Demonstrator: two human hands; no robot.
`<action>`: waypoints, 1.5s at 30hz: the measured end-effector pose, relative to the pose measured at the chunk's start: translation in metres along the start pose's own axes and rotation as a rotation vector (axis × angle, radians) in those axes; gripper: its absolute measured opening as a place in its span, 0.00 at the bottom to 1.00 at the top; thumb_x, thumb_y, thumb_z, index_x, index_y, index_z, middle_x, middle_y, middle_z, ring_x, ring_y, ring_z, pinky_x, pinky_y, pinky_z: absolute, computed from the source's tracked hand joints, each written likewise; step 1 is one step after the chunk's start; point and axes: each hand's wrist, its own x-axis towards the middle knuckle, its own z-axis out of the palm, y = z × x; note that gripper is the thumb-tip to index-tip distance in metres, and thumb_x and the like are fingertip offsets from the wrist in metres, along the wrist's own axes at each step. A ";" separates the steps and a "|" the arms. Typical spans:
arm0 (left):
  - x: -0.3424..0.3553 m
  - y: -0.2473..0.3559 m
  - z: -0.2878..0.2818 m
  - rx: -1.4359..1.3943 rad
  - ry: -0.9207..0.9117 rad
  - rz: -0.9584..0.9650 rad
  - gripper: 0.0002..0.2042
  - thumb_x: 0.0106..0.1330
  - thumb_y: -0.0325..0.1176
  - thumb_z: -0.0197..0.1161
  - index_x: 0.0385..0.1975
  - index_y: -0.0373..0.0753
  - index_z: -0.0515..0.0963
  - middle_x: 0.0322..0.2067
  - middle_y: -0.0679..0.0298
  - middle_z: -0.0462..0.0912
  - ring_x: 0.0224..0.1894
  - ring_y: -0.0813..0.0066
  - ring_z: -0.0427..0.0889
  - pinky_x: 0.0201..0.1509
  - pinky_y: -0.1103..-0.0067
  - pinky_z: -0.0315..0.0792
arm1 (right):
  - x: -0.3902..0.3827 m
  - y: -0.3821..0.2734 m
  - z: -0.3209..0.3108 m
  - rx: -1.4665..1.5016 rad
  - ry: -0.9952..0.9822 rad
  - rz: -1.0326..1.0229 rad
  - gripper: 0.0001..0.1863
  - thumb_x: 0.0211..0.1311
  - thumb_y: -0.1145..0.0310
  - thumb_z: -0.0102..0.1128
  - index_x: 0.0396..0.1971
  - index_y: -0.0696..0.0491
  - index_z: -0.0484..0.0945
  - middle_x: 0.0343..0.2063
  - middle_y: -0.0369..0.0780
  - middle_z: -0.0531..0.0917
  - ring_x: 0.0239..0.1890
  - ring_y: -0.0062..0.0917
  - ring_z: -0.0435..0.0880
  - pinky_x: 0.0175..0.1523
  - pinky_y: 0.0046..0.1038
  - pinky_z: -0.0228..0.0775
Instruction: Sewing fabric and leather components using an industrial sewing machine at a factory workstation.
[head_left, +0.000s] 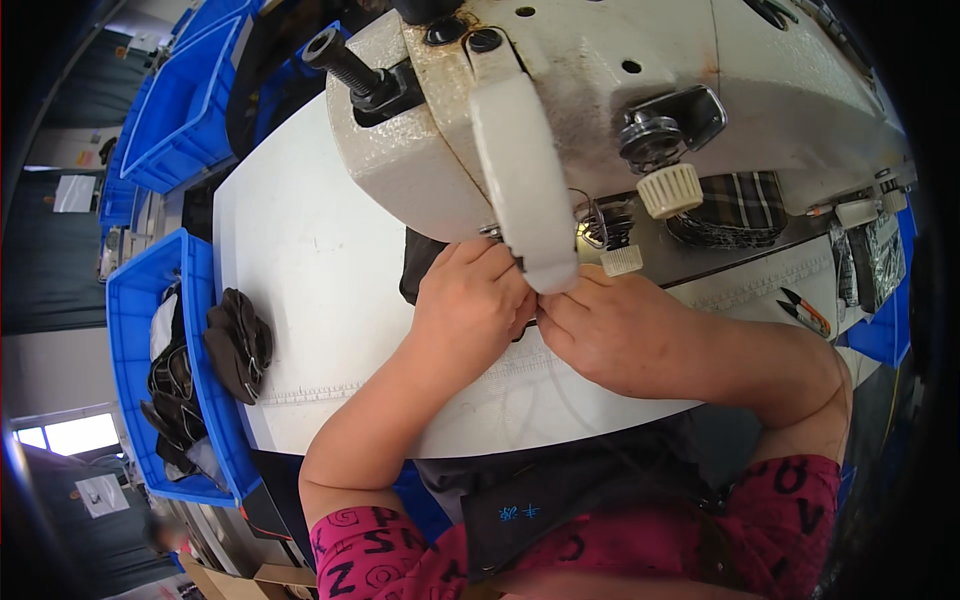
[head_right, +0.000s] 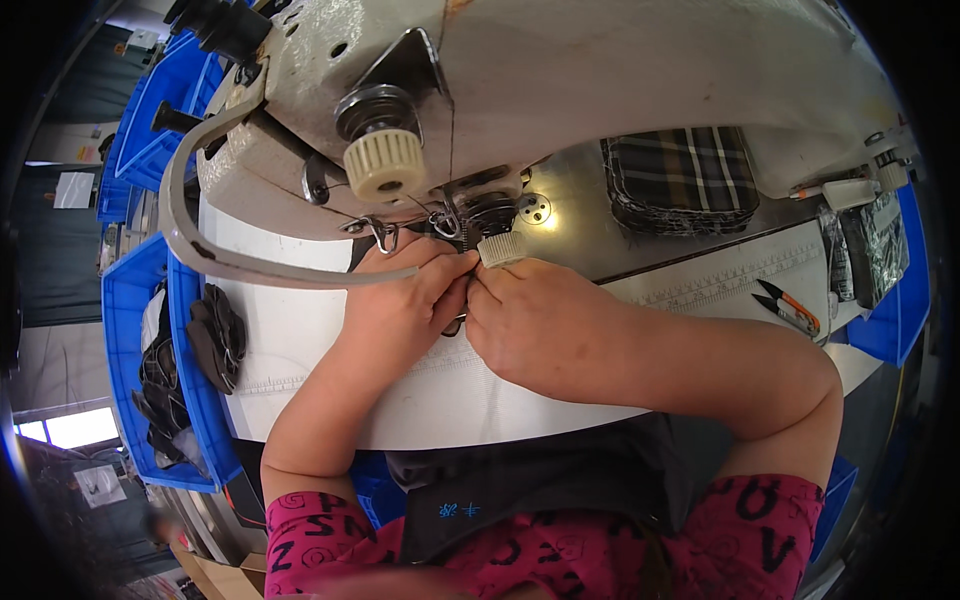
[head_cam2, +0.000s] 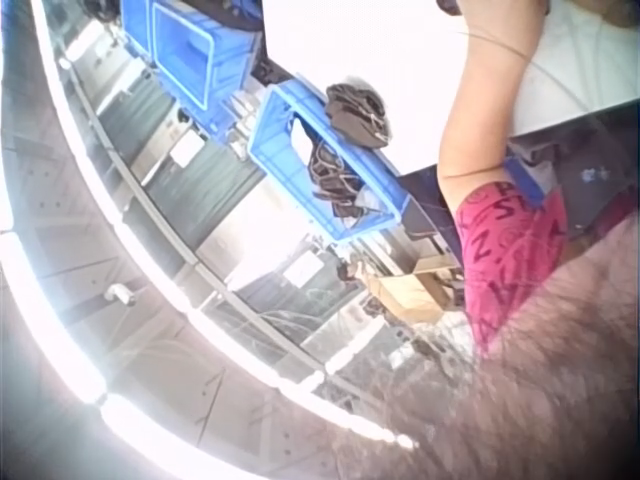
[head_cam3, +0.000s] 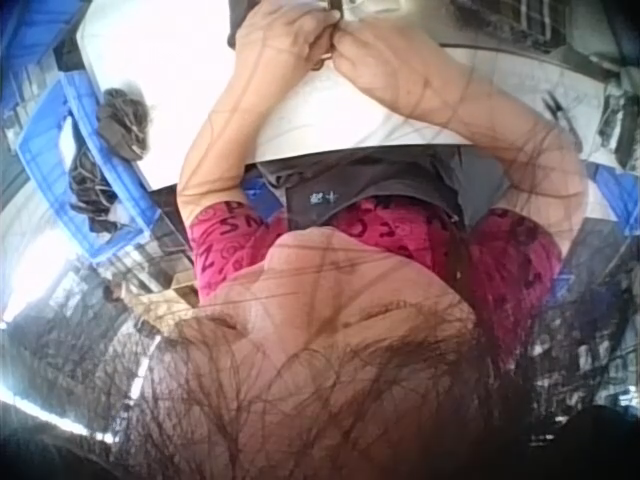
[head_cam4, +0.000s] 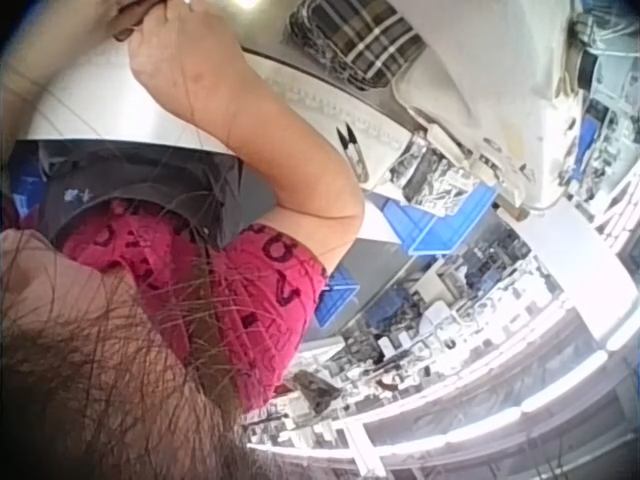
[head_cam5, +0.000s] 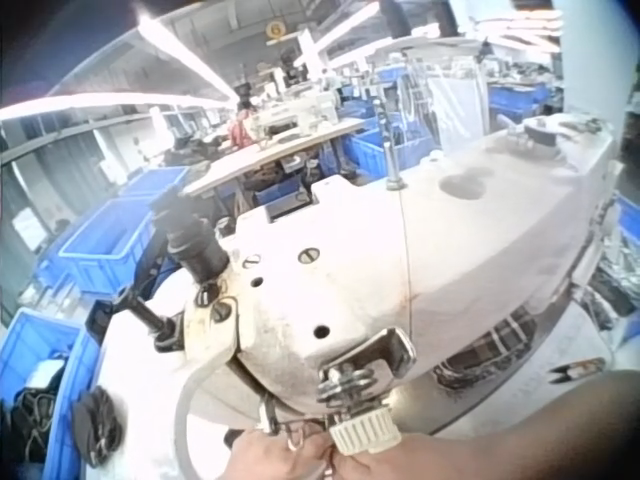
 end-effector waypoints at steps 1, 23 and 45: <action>0.001 0.000 -0.001 0.000 -0.010 0.002 0.12 0.51 0.23 0.73 0.37 0.38 0.87 0.31 0.65 0.82 0.36 0.63 0.81 0.40 0.69 0.75 | 0.000 0.000 0.000 -0.002 -0.007 0.003 0.09 0.53 0.69 0.60 0.31 0.58 0.83 0.33 0.42 0.84 0.41 0.32 0.84 0.45 0.31 0.76; 0.003 0.012 0.001 0.164 -0.051 -0.048 0.14 0.56 0.33 0.69 0.42 0.37 0.83 0.45 0.65 0.81 0.46 0.65 0.79 0.51 0.70 0.74 | 0.002 0.006 0.001 0.009 -0.060 0.119 0.10 0.56 0.72 0.60 0.35 0.61 0.81 0.39 0.49 0.85 0.39 0.35 0.88 0.45 0.35 0.82; 0.002 0.004 -0.002 -0.018 -0.003 -0.129 0.15 0.55 0.26 0.72 0.44 0.39 0.86 0.41 0.62 0.85 0.42 0.59 0.85 0.46 0.70 0.80 | 0.000 0.006 -0.002 -0.121 -0.111 0.088 0.17 0.59 0.69 0.59 0.45 0.62 0.82 0.50 0.51 0.86 0.45 0.32 0.88 0.51 0.36 0.76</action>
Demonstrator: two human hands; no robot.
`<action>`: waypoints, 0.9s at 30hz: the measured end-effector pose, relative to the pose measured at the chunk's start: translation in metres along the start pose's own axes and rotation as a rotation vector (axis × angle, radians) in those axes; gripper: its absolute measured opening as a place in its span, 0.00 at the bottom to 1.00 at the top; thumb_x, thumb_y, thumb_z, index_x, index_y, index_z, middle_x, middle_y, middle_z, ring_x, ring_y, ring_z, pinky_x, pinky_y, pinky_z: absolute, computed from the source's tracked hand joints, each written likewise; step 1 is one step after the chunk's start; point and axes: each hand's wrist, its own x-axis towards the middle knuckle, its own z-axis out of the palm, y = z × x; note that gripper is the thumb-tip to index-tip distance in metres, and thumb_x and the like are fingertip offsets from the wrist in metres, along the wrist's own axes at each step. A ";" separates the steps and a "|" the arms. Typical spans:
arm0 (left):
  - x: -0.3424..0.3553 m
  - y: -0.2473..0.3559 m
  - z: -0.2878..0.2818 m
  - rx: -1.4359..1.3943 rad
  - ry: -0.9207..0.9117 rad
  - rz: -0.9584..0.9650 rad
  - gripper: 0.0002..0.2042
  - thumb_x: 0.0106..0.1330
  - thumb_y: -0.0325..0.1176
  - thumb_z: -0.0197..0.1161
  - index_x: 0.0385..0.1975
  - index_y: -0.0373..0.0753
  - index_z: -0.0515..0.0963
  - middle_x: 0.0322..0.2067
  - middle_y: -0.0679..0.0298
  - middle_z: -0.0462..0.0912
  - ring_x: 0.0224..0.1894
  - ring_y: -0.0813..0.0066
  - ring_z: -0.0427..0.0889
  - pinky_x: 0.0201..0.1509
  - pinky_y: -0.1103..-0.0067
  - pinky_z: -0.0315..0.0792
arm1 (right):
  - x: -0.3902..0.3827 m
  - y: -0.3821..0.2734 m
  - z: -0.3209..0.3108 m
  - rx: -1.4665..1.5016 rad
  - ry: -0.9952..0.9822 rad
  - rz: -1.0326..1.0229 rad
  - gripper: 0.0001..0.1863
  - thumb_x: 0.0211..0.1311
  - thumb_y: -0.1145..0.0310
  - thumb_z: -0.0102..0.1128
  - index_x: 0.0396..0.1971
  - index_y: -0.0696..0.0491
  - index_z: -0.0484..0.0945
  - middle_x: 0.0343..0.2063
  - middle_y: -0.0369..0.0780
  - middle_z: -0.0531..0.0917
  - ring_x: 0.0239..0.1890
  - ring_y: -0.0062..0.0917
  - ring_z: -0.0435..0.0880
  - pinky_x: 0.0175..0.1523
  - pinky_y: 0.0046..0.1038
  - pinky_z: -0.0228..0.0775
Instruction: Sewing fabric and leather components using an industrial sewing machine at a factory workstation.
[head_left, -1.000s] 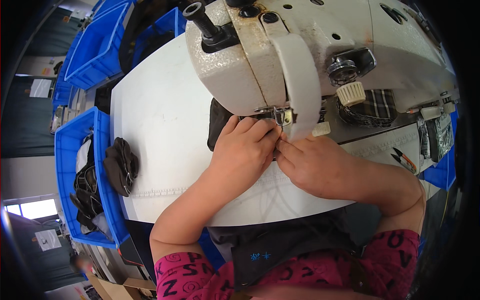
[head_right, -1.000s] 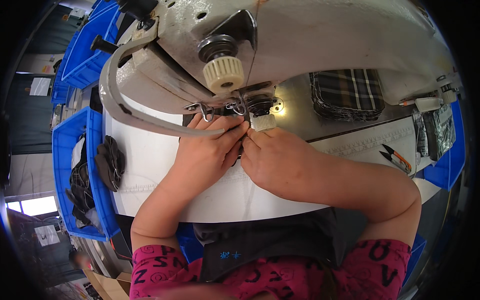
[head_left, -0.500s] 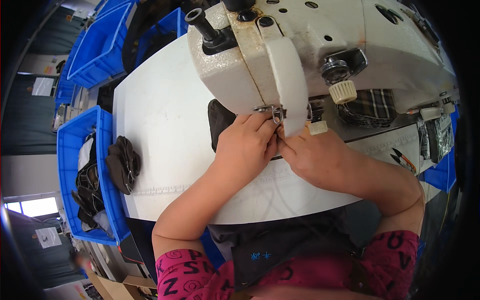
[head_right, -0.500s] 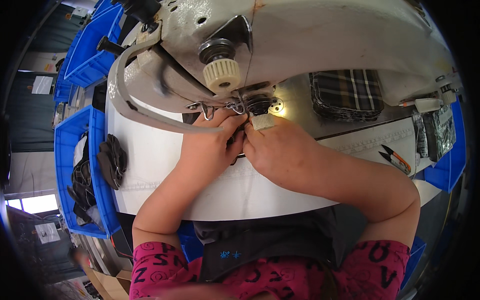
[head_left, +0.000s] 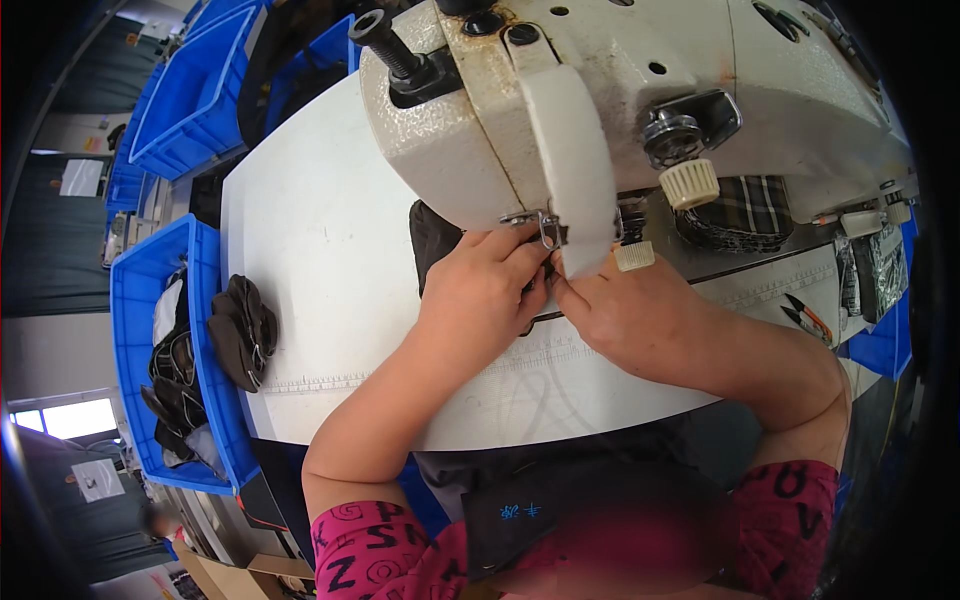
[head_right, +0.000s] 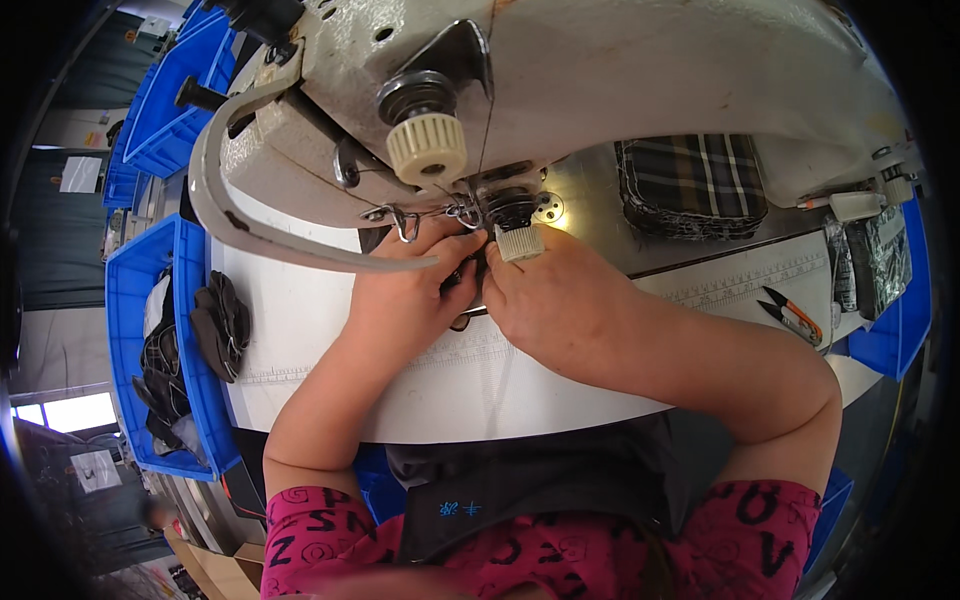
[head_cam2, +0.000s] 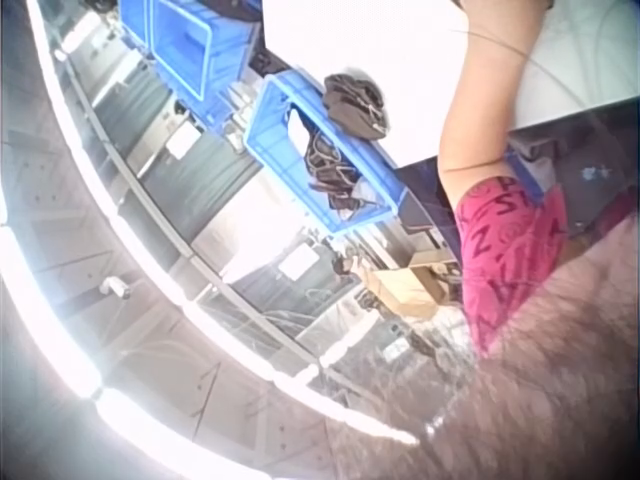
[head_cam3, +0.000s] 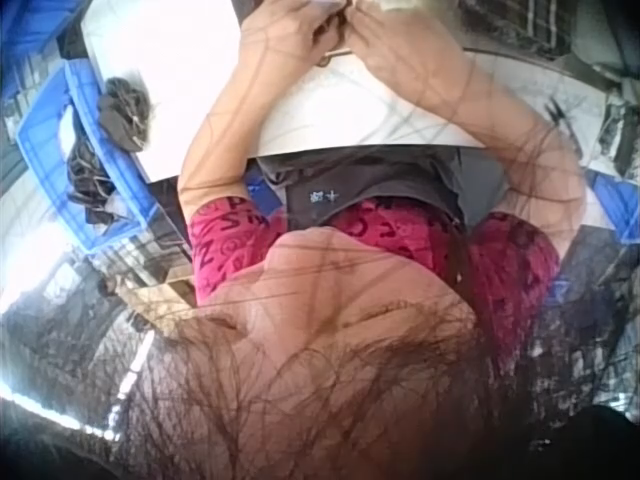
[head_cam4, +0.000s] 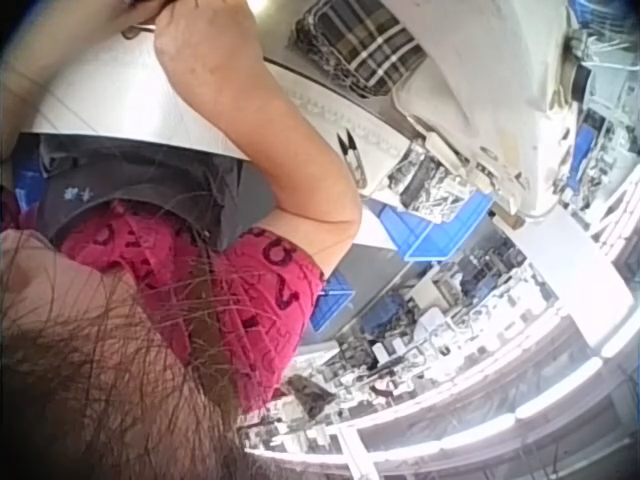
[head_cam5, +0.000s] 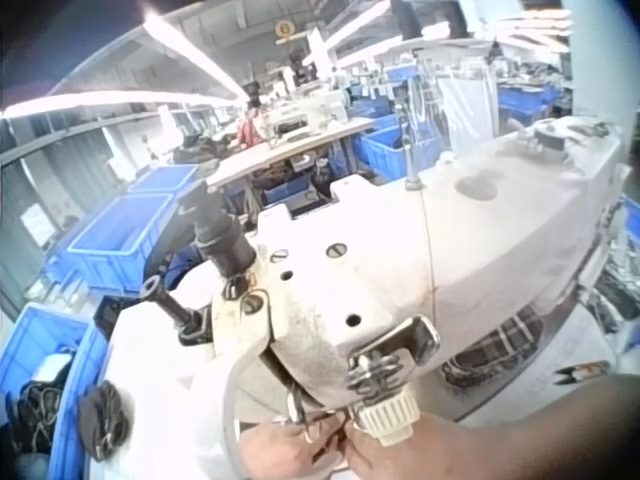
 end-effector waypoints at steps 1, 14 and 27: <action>0.000 0.001 0.001 0.008 0.004 0.006 0.15 0.55 0.26 0.72 0.44 0.38 0.86 0.41 0.62 0.85 0.43 0.59 0.84 0.46 0.69 0.80 | 0.000 -0.001 -0.001 -0.007 -0.011 0.015 0.17 0.59 0.69 0.59 0.46 0.62 0.82 0.50 0.51 0.86 0.46 0.31 0.88 0.51 0.36 0.76; 0.002 0.008 0.003 0.071 -0.035 -0.067 0.16 0.60 0.32 0.69 0.47 0.37 0.84 0.49 0.59 0.84 0.51 0.59 0.83 0.49 0.69 0.82 | 0.003 0.007 0.008 -0.064 0.106 0.045 0.17 0.56 0.71 0.61 0.45 0.61 0.81 0.45 0.47 0.84 0.46 0.34 0.85 0.52 0.35 0.75; 0.010 -0.020 -0.013 -0.653 -0.279 -0.648 0.08 0.67 0.29 0.63 0.42 0.34 0.83 0.30 0.62 0.86 0.34 0.80 0.81 0.40 0.79 0.74 | 0.004 0.006 0.002 0.054 -0.155 0.154 0.16 0.54 0.71 0.62 0.44 0.58 0.81 0.44 0.47 0.85 0.46 0.33 0.85 0.52 0.35 0.76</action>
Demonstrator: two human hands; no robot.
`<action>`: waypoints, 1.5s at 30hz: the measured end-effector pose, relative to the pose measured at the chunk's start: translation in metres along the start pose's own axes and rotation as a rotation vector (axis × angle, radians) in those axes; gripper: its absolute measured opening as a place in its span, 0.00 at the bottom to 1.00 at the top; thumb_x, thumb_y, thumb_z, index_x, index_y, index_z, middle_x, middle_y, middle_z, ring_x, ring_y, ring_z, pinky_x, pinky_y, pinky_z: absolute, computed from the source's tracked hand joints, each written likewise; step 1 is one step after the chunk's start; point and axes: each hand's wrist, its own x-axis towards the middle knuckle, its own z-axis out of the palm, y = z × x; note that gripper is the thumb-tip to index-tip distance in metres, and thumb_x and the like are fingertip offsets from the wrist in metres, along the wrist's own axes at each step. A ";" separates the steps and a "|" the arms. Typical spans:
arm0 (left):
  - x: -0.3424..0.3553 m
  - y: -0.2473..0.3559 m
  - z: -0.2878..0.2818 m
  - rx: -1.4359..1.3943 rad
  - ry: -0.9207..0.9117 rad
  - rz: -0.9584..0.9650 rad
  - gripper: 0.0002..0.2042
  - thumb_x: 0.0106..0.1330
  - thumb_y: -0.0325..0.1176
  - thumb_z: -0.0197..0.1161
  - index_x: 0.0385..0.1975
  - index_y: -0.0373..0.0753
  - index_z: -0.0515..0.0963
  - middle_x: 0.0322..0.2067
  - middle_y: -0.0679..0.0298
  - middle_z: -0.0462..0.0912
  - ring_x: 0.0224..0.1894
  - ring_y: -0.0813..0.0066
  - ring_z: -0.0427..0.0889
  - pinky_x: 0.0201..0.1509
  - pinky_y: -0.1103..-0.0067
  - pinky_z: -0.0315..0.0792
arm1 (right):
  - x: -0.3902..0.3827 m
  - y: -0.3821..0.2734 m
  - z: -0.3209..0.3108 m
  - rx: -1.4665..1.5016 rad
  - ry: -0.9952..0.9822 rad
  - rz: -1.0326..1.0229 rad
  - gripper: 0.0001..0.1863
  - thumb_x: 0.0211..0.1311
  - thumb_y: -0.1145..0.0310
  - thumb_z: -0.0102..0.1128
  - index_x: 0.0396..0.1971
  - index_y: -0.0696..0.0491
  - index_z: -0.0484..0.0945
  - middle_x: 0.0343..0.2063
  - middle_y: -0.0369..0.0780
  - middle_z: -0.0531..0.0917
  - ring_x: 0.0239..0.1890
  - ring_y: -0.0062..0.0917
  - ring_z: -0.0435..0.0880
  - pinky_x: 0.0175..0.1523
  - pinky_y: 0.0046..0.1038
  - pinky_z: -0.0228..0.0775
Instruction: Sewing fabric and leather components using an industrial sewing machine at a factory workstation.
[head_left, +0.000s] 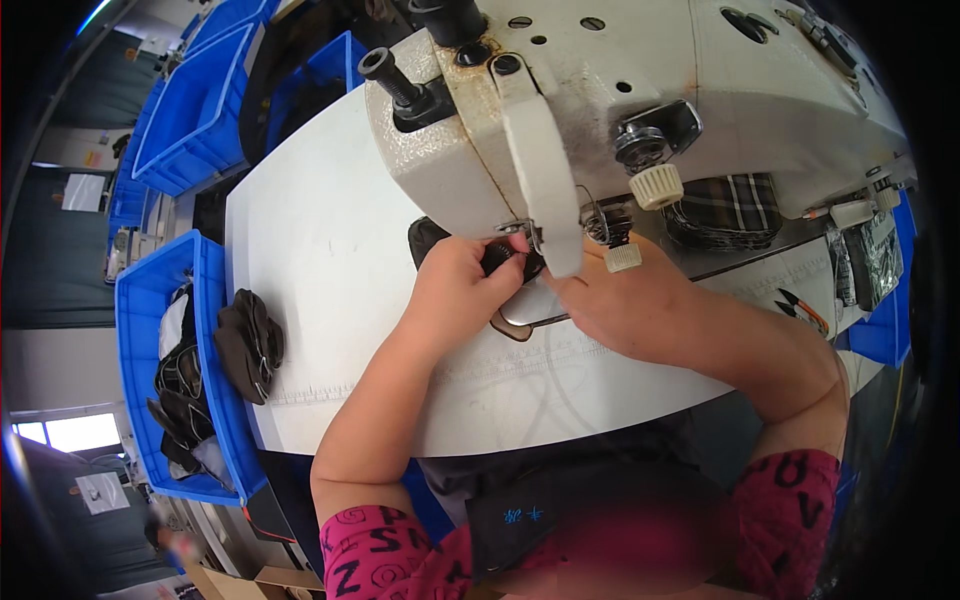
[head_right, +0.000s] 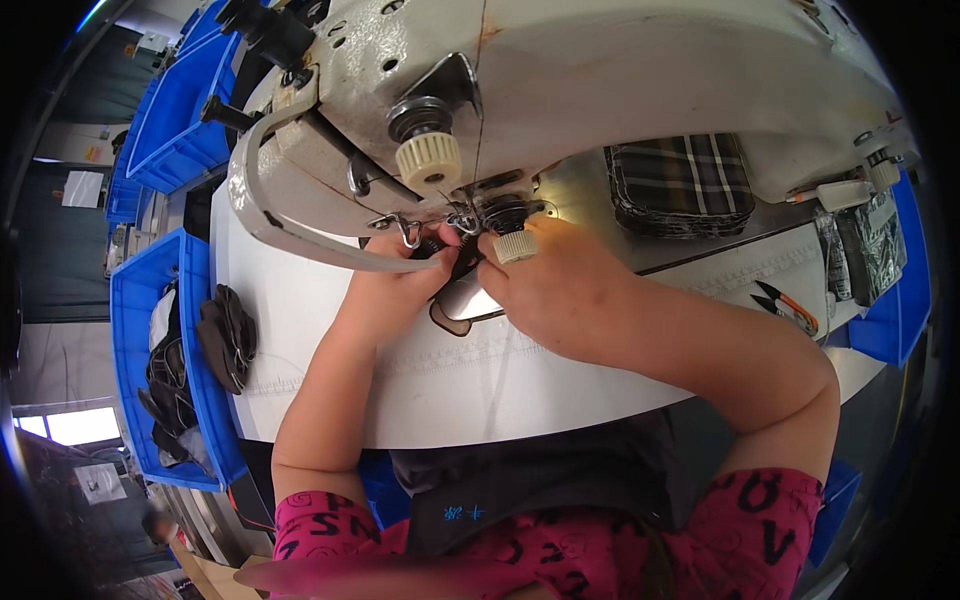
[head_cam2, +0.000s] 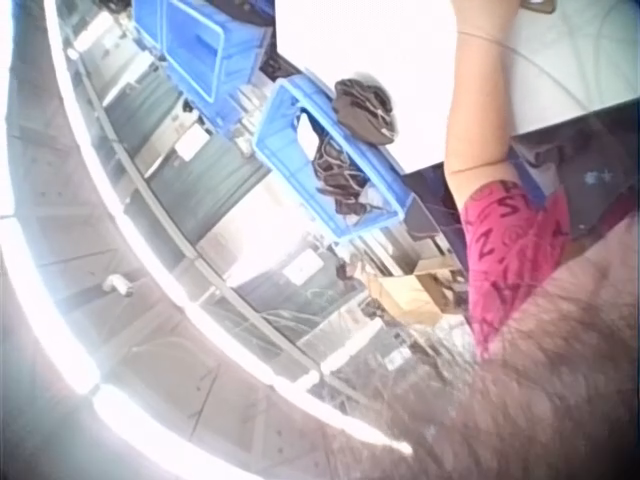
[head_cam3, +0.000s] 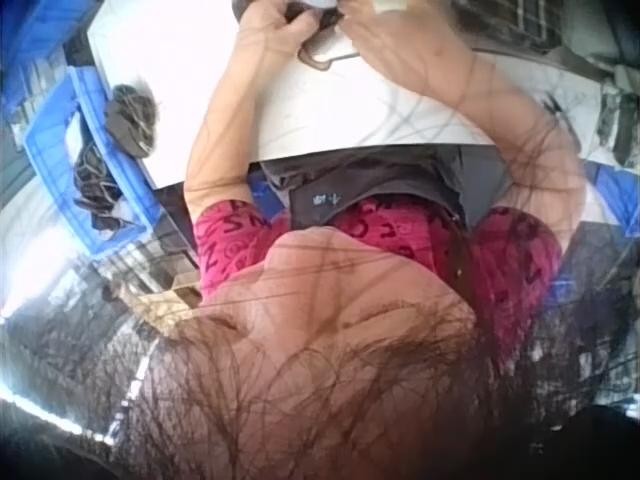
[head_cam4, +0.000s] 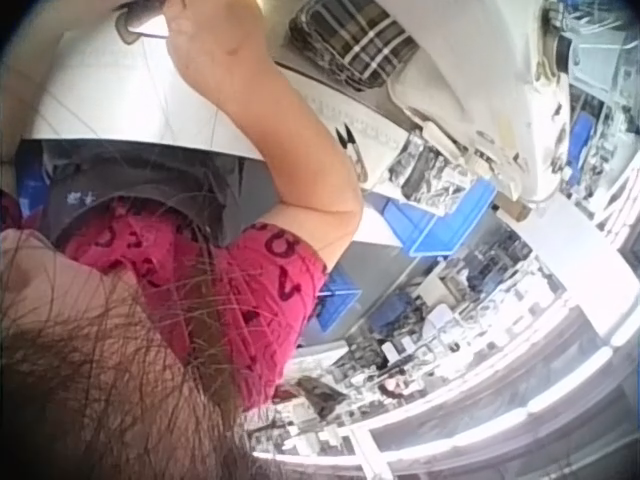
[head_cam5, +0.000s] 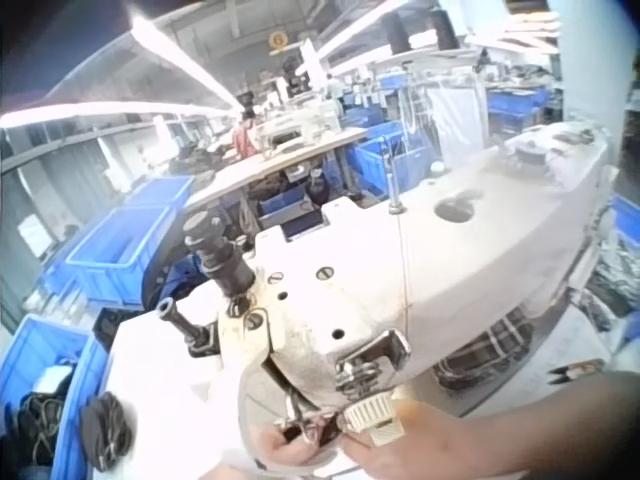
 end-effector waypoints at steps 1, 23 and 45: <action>0.000 -0.003 0.000 0.004 -0.001 0.004 0.08 0.67 0.29 0.63 0.42 0.34 0.83 0.30 0.62 0.86 0.34 0.80 0.81 0.40 0.79 0.74 | 0.000 -0.004 0.005 0.057 0.151 -0.056 0.17 0.54 0.71 0.62 0.44 0.59 0.81 0.45 0.47 0.85 0.45 0.34 0.86 0.52 0.35 0.76; -0.005 -0.005 0.028 0.753 0.379 0.620 0.18 0.50 0.25 0.75 0.41 0.43 0.81 0.36 0.62 0.82 0.38 0.57 0.82 0.39 0.65 0.76 | 0.001 -0.007 0.024 0.102 0.304 -0.158 0.10 0.53 0.70 0.64 0.36 0.56 0.81 0.37 0.40 0.82 0.43 0.29 0.83 0.48 0.32 0.74; 0.000 -0.006 -0.003 0.474 0.149 0.559 0.11 0.63 0.26 0.69 0.45 0.38 0.82 0.38 0.60 0.86 0.39 0.65 0.85 0.46 0.72 0.78 | 0.001 -0.012 0.027 0.109 0.392 -0.115 0.13 0.54 0.71 0.62 0.39 0.60 0.79 0.49 0.51 0.84 0.39 0.33 0.85 0.49 0.34 0.74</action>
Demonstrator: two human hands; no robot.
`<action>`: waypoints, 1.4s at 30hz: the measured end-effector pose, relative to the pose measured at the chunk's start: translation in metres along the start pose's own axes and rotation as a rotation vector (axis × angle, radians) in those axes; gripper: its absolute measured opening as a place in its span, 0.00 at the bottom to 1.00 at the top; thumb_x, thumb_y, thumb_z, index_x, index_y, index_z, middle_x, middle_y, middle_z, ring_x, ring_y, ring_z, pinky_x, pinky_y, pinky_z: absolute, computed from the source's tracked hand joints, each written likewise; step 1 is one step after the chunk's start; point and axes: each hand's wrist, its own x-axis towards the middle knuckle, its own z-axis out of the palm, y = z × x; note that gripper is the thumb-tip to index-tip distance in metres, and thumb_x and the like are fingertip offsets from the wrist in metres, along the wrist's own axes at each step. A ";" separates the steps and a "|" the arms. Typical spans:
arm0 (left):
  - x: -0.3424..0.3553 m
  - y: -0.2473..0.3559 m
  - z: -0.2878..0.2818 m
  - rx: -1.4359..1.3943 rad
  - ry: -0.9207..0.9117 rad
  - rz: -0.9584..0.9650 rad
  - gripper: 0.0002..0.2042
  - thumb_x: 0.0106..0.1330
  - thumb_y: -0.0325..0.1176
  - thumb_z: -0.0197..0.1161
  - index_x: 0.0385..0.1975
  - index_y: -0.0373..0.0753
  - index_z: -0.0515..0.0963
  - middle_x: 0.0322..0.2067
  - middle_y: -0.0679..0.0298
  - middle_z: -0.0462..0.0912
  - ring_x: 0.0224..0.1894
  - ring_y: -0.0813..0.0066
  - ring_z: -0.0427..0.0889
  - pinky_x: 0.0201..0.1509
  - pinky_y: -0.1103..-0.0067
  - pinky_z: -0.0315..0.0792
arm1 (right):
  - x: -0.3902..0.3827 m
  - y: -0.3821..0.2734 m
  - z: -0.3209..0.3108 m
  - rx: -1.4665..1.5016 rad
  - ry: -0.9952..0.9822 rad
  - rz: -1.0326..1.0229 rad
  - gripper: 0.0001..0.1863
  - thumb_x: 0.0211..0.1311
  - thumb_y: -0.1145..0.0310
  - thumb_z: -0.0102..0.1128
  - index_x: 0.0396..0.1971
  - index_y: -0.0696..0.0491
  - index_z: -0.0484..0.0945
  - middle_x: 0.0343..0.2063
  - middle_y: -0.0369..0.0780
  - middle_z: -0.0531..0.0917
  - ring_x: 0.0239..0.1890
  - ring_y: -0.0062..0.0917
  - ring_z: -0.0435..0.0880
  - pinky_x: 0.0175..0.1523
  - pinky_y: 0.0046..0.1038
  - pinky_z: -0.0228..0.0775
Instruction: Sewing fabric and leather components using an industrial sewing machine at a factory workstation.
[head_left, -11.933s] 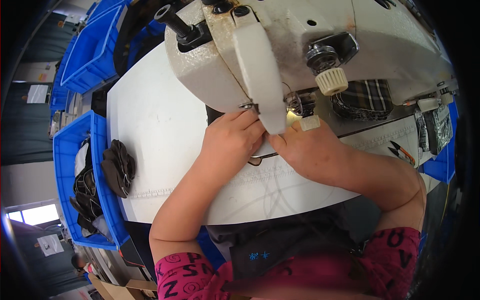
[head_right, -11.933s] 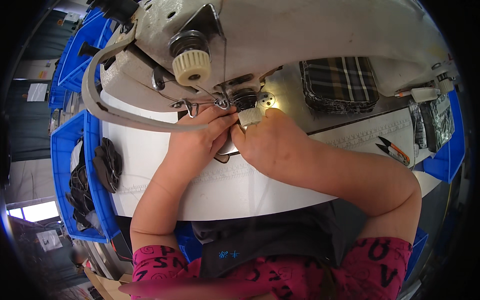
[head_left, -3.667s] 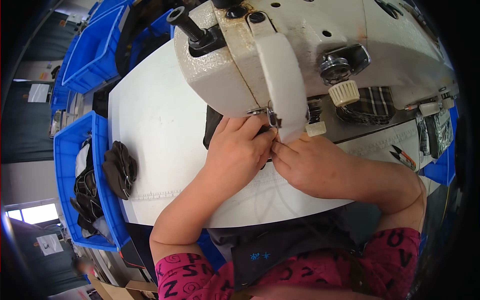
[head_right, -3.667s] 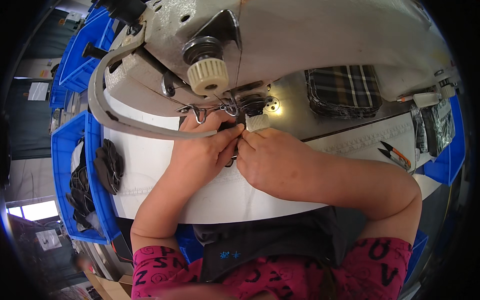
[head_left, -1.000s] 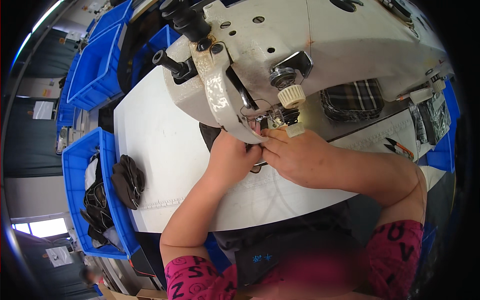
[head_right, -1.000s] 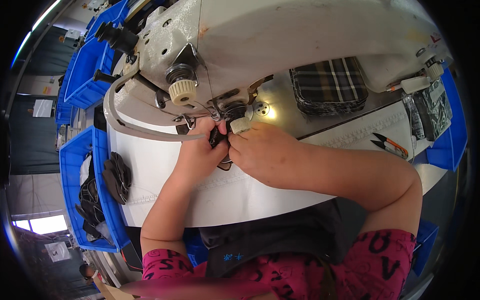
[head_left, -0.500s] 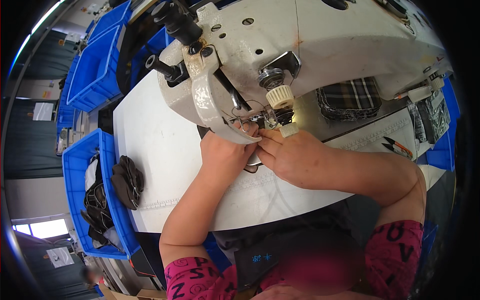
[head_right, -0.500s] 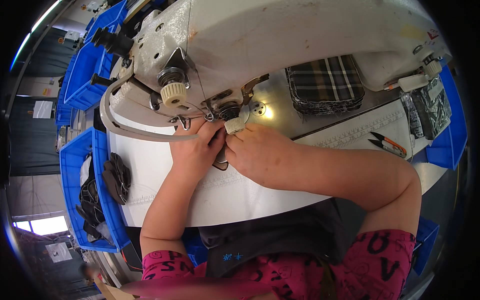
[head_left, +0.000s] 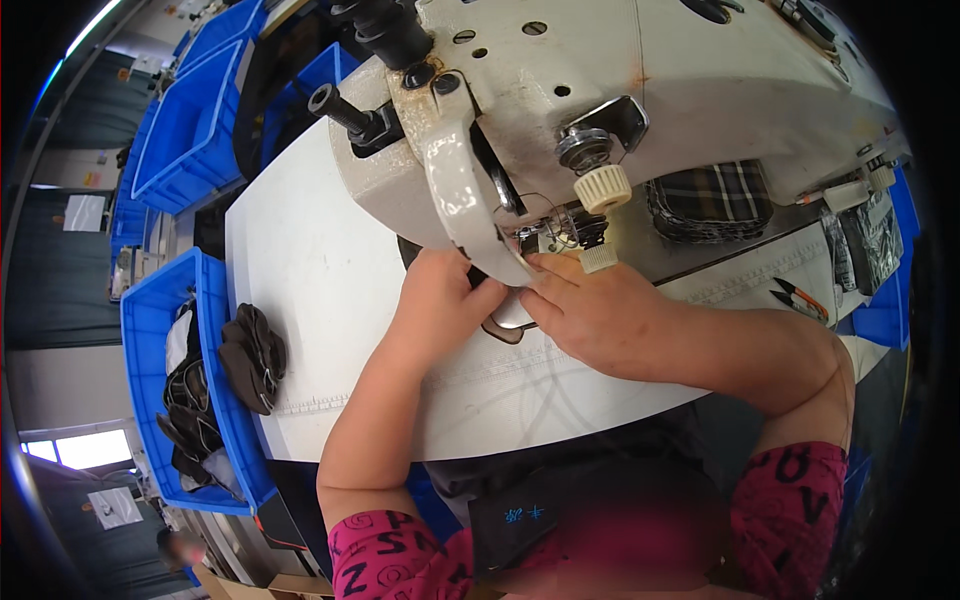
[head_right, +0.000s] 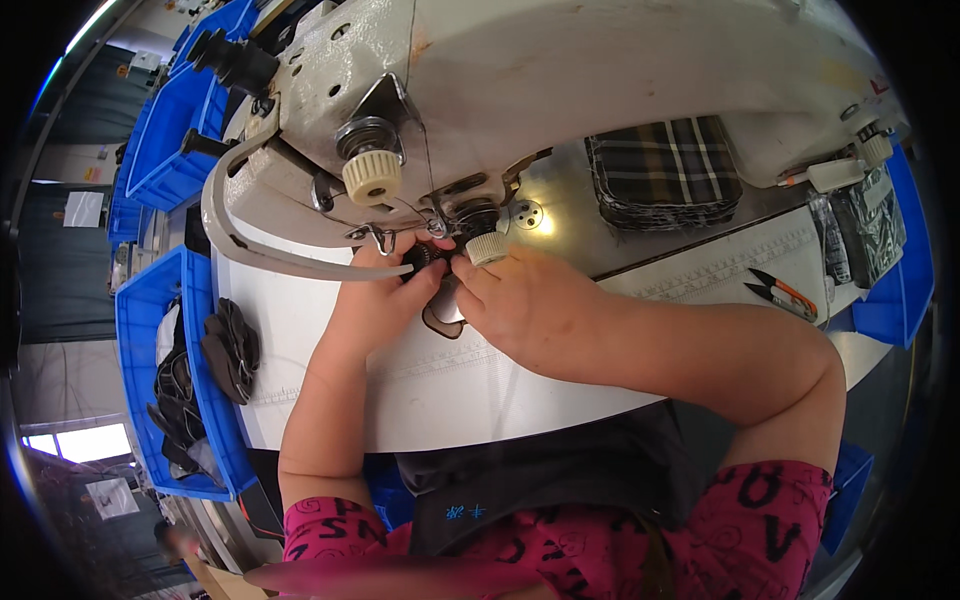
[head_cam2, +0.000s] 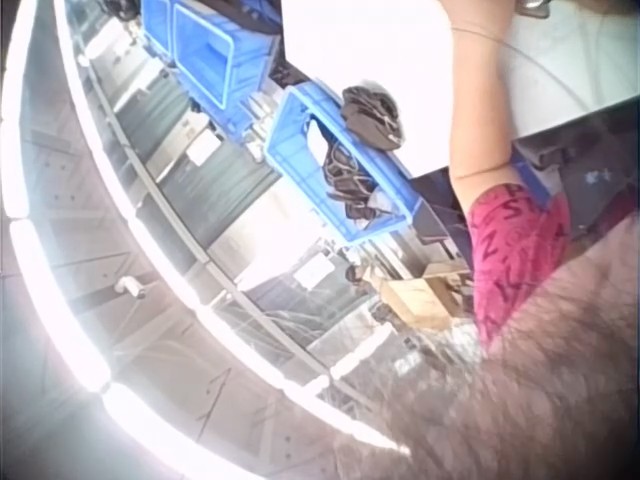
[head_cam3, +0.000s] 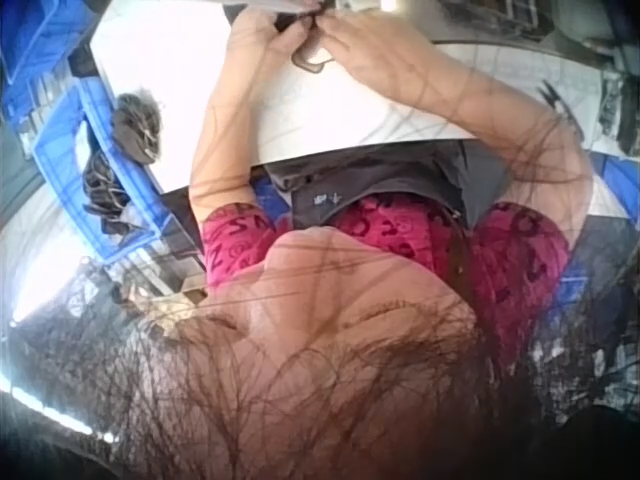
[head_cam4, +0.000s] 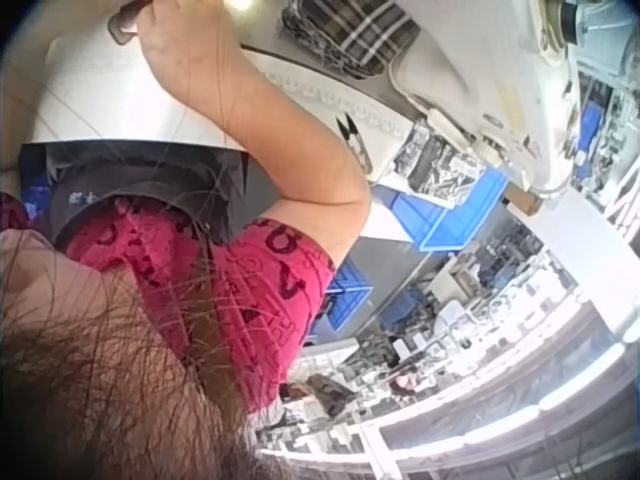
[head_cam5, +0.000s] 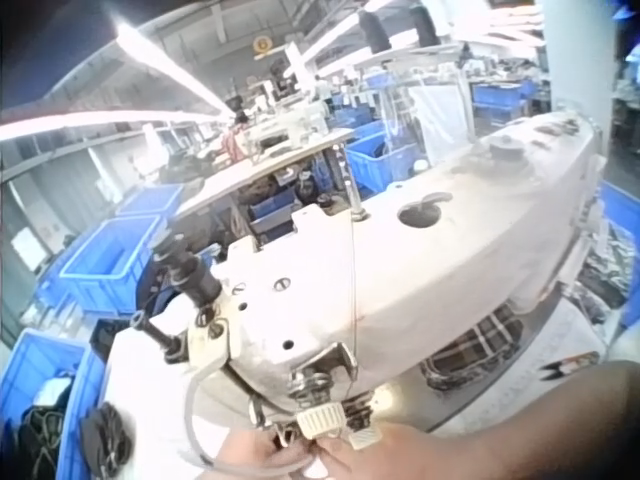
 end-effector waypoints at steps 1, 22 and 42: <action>-0.001 -0.006 0.000 -0.253 -0.088 -0.207 0.09 0.66 0.26 0.68 0.45 0.36 0.82 0.38 0.61 0.86 0.40 0.70 0.84 0.47 0.74 0.77 | 0.001 0.000 -0.002 -0.015 -0.040 0.020 0.13 0.54 0.71 0.62 0.40 0.59 0.78 0.50 0.52 0.83 0.38 0.33 0.86 0.49 0.34 0.73; 0.000 0.011 0.024 0.365 0.241 0.120 0.16 0.49 0.26 0.75 0.40 0.45 0.86 0.36 0.63 0.85 0.39 0.58 0.84 0.40 0.68 0.78 | 0.001 0.000 0.002 -0.020 -0.031 0.053 0.14 0.52 0.70 0.63 0.39 0.60 0.80 0.32 0.43 0.82 0.29 0.31 0.85 0.33 0.35 0.75; 0.005 0.009 0.010 0.038 0.003 0.022 0.09 0.58 0.26 0.72 0.38 0.39 0.87 0.34 0.59 0.87 0.35 0.58 0.87 0.40 0.70 0.80 | 0.001 -0.006 -0.009 -0.105 -0.176 -0.008 0.18 0.54 0.69 0.65 0.43 0.64 0.80 0.35 0.46 0.82 0.26 0.29 0.84 0.32 0.31 0.74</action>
